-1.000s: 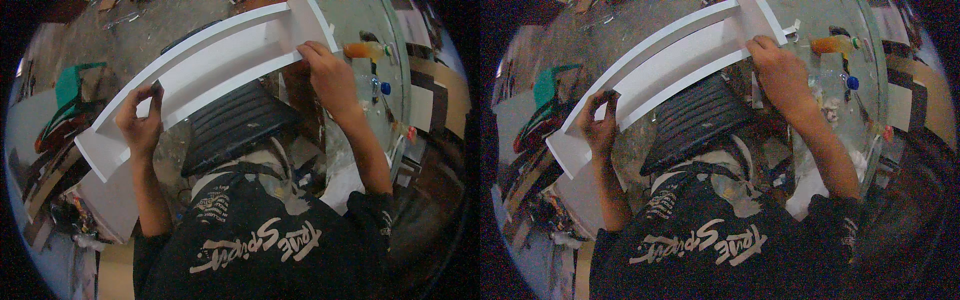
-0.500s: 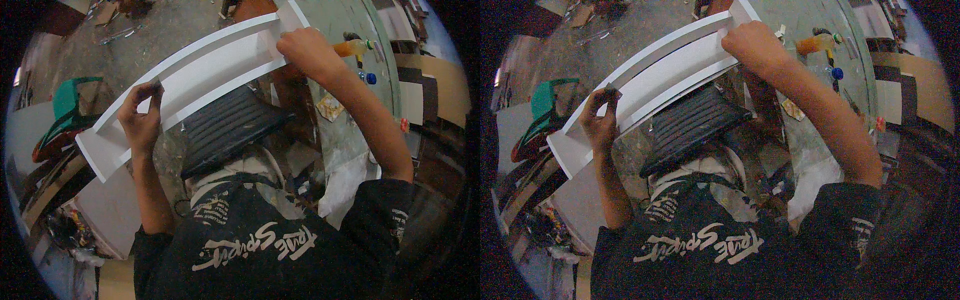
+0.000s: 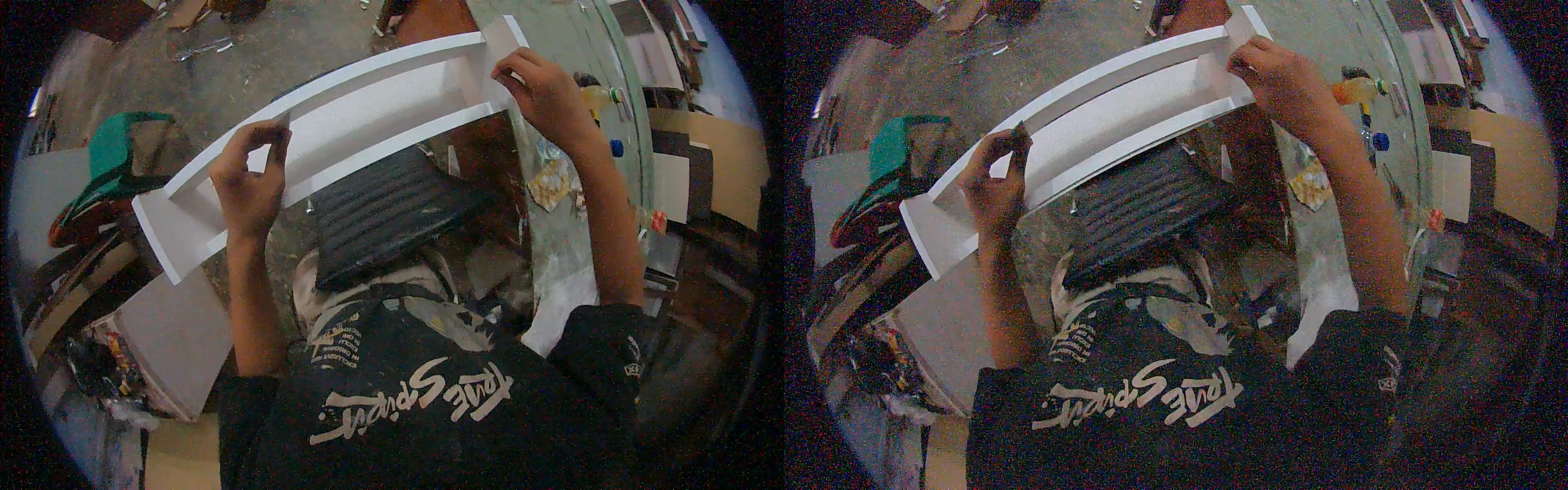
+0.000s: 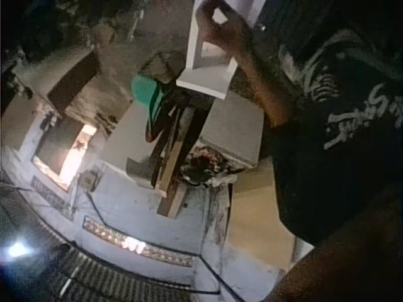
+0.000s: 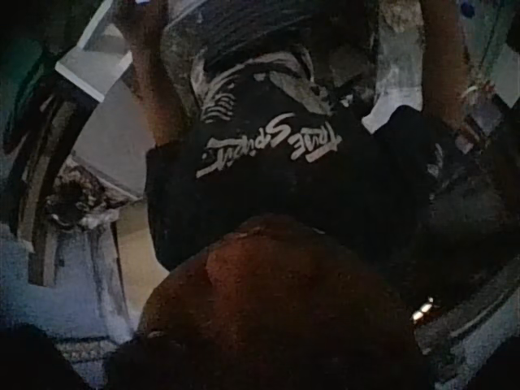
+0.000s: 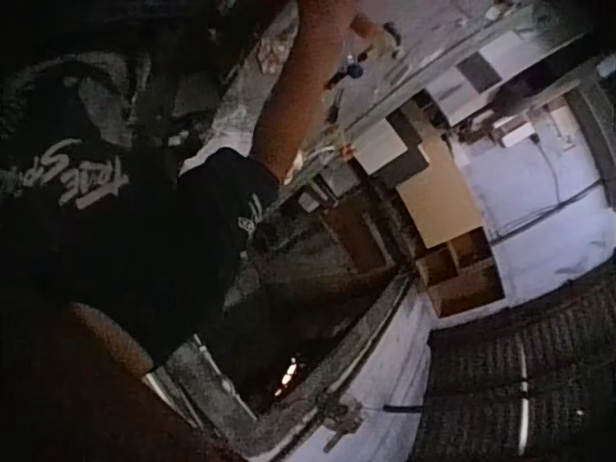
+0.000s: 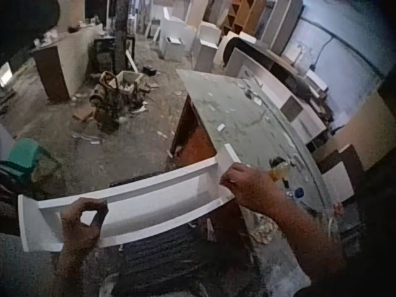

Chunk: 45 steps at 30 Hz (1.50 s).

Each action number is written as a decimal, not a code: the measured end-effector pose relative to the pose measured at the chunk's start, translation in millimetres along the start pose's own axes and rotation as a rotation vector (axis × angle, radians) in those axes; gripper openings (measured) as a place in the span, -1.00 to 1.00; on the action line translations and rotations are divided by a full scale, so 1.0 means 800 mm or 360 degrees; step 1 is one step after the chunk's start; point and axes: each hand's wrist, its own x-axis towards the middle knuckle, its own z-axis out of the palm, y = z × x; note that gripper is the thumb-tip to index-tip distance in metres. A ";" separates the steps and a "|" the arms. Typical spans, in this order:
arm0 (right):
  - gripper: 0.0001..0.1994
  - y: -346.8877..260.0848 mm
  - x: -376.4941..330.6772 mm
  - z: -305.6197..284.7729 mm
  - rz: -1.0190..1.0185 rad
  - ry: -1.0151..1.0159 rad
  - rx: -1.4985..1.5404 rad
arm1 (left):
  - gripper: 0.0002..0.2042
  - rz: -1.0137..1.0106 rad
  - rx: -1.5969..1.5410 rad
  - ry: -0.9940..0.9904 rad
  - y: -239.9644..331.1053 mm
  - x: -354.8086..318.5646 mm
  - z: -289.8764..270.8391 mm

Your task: The person wipes the surfaces of a white wooden shelf unit with a cloth and then uses a small metal tool to scrape or apply material to the corners and joints.

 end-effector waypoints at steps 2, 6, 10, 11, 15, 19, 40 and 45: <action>-0.88 -0.009 -0.011 0.001 0.0080 0.0046 0.0074 | -0.88 -0.0014 0.0001 0.0024 -0.002 -0.003 -0.003; -0.82 -0.035 -0.030 0.014 0.0413 0.0034 -0.0011 | -0.87 -0.0096 -0.0126 0.0070 -0.007 -0.004 -0.006; -0.75 -0.046 -0.049 0.027 0.0396 -0.0019 -0.0239 | -0.87 -0.0060 -0.0141 0.0023 -0.003 -0.004 -0.006; -0.72 -0.050 -0.051 0.024 0.0431 -0.0132 -0.0235 | -0.87 -0.0066 -0.0144 0.0018 -0.005 -0.005 -0.006; -0.70 -0.051 -0.051 0.026 0.0507 -0.0196 -0.0137 | -0.88 -0.0085 -0.0177 0.0080 -0.007 -0.003 -0.005; -0.71 -0.050 -0.054 0.031 0.0418 -0.0108 -0.0110 | -0.88 -0.0074 -0.0207 0.0063 -0.008 -0.002 -0.004; -0.74 -0.085 -0.044 0.059 0.0348 0.0026 0.0072 | -0.86 -0.0151 -0.0222 0.0083 -0.011 0.000 0.002; -0.74 -0.096 -0.039 0.060 0.0281 -0.0020 0.0136 | -0.87 -0.0119 -0.0222 0.0069 -0.013 0.001 0.001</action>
